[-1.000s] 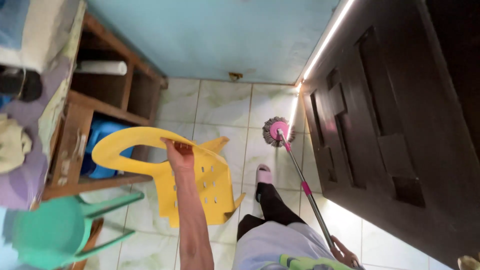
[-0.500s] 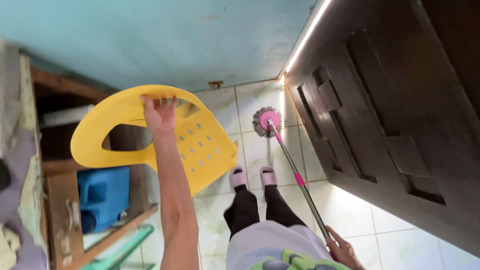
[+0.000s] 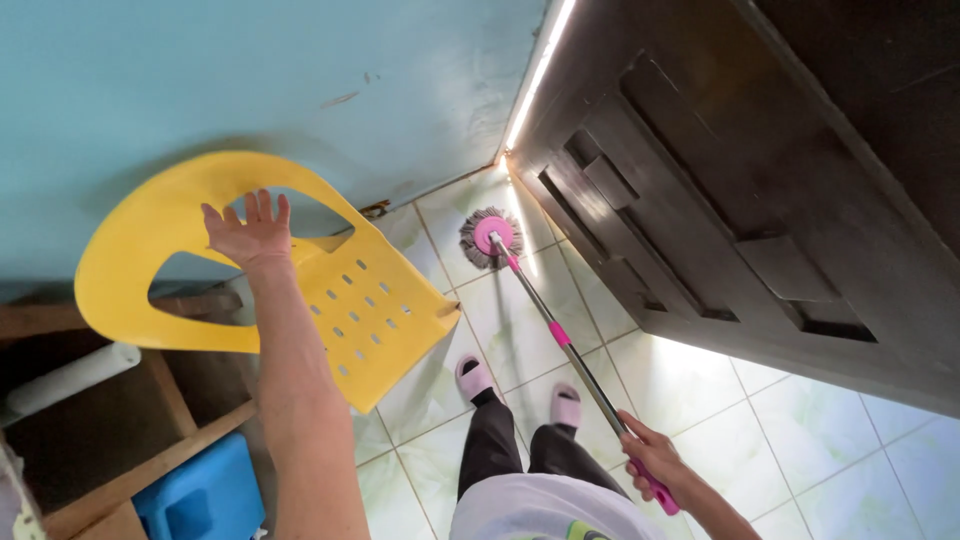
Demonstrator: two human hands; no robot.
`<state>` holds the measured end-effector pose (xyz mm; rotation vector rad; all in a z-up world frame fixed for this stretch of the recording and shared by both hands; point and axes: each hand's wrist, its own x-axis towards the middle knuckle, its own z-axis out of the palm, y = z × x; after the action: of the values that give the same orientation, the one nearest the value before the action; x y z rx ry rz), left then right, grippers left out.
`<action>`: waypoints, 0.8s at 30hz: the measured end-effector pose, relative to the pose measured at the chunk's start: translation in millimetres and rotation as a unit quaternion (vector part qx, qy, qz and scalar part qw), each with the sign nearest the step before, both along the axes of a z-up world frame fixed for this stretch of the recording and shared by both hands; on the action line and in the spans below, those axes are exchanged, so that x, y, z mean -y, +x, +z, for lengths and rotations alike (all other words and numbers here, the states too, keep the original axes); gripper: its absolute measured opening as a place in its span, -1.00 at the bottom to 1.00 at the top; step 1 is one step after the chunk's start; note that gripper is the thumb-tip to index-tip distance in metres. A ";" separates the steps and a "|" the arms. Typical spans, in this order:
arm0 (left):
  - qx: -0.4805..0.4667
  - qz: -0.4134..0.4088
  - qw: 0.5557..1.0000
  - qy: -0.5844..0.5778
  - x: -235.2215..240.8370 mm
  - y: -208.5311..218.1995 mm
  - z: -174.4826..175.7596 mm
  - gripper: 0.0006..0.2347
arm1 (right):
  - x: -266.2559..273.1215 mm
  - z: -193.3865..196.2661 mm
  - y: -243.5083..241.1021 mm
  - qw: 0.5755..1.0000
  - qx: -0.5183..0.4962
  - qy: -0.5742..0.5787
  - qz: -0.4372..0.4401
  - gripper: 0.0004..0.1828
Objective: Mop the tiled floor in a water production facility.
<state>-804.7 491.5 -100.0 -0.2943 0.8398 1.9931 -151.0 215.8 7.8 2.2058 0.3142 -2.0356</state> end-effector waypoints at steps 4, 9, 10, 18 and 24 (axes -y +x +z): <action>-0.027 -0.042 0.998 -0.027 7.5 28.0 -40.9 -0.39 | -27.9 -5.6 -32.2 1.000 -0.006 0.006 -0.006 -0.36; -0.133 -0.301 0.933 -0.148 61.6 165.1 -45.6 -0.81 | -53.9 -30.7 -61.7 0.998 -0.017 0.055 0.006 -0.37; -0.134 -0.297 0.934 -0.146 82.2 200.8 -83.2 -0.81 | -56.4 -35.5 -64.6 0.998 -0.019 0.058 0.010 -0.37; -0.704 -0.533 0.449 -0.133 249.3 467.4 -58.1 -0.17 | -25.6 -76.6 -12.8 0.978 -0.173 0.076 -0.087 -0.32; -0.742 -0.559 0.358 -0.094 353.3 606.5 -19.8 -0.41 | 69.6 -74.7 110.8 0.964 -0.237 0.083 -0.082 -0.34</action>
<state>-198.1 138.1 -119.8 1.8241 1.5712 0.2283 -40.1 146.2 -66.9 1.8474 0.3668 -2.7131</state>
